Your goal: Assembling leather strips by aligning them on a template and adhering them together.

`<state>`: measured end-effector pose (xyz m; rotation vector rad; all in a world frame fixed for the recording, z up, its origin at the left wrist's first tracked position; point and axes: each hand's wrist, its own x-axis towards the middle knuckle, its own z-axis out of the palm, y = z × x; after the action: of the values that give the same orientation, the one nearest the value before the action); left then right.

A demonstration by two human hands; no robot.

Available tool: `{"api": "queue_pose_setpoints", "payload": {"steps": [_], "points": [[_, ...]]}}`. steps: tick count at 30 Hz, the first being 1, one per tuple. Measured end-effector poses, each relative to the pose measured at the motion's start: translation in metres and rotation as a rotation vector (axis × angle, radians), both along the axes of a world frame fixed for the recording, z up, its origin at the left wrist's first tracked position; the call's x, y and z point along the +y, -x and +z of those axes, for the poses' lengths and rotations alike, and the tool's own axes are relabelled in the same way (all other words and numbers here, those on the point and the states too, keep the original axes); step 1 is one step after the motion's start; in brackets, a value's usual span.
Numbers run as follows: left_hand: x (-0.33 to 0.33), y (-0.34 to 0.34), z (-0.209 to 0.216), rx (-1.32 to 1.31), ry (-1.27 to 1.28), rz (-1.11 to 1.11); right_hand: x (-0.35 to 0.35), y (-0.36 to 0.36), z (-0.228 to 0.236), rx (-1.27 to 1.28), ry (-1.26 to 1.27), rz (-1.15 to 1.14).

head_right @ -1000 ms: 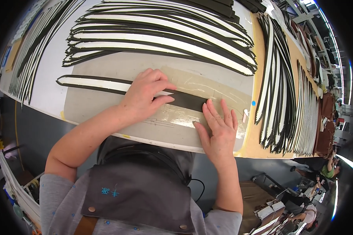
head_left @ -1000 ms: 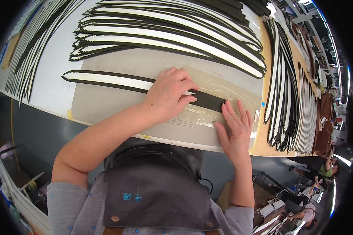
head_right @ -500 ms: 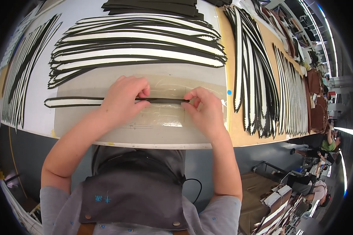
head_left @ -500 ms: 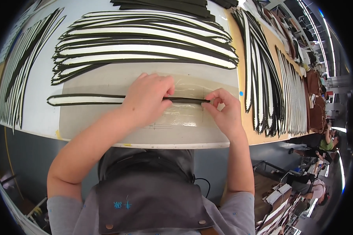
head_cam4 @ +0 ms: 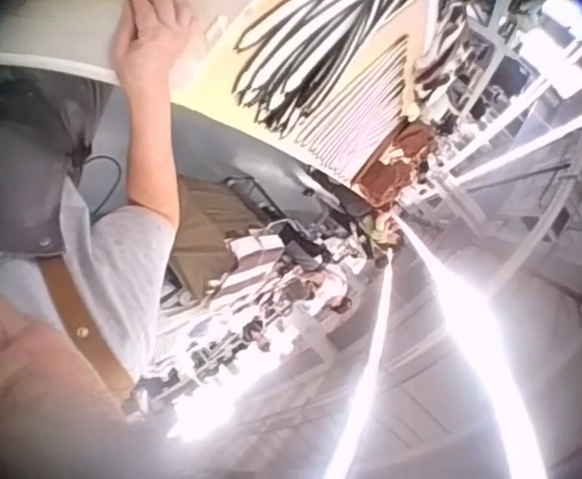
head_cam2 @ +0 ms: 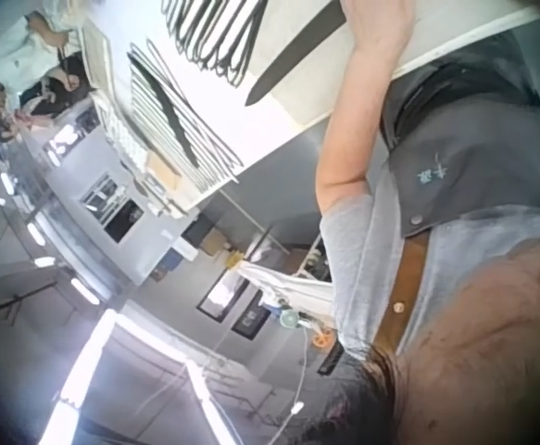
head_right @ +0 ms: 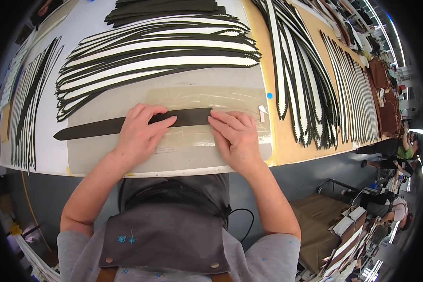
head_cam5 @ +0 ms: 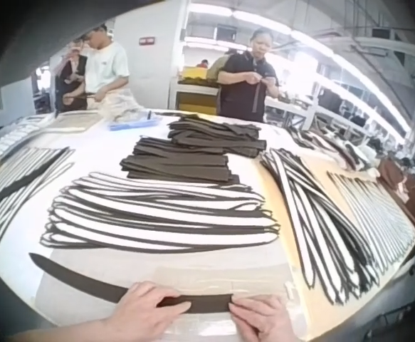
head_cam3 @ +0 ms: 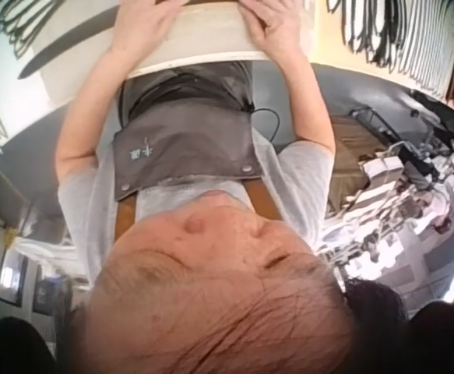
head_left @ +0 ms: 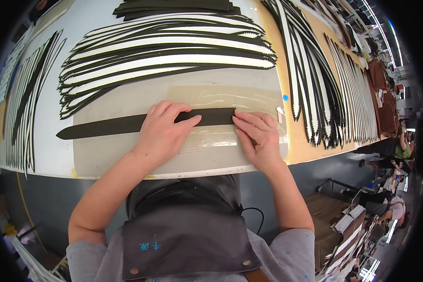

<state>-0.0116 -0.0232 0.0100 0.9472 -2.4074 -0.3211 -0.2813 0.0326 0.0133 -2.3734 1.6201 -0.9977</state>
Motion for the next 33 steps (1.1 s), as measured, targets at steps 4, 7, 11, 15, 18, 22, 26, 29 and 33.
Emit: {"api": "queue_pose_setpoints", "payload": {"steps": [4,7,11,15,18,22,26,29,33], "points": [[0.002,-0.003,0.001,-0.013,-0.054,0.001,0.008,-0.003,0.001,0.028,-0.022,-0.005],[0.002,-0.004,0.001,0.007,-0.066,-0.019,0.013,-0.003,0.003,0.043,-0.021,-0.018],[0.001,-0.001,0.003,0.013,-0.052,-0.025,0.013,-0.001,0.004,0.03,-0.017,-0.032],[0.001,-0.001,0.002,0.016,-0.062,0.006,0.01,-0.002,0.005,0.03,-0.046,-0.008],[0.001,-0.001,0.004,0.009,-0.07,0.01,0.009,-0.002,0.004,0.026,-0.05,-0.006],[0.0,-0.005,0.007,-0.018,-0.074,0.014,0.008,-0.005,0.002,0.076,-0.033,0.005],[0.0,-0.014,0.003,0.085,-0.131,-0.003,0.009,-0.005,0.006,0.106,-0.017,-0.009],[0.001,-0.023,0.0,0.076,-0.034,0.007,0.009,-0.006,0.006,0.133,-0.008,-0.011],[0.001,-0.021,0.0,0.116,-0.06,0.034,0.009,-0.006,0.005,0.123,-0.005,-0.007]]}}
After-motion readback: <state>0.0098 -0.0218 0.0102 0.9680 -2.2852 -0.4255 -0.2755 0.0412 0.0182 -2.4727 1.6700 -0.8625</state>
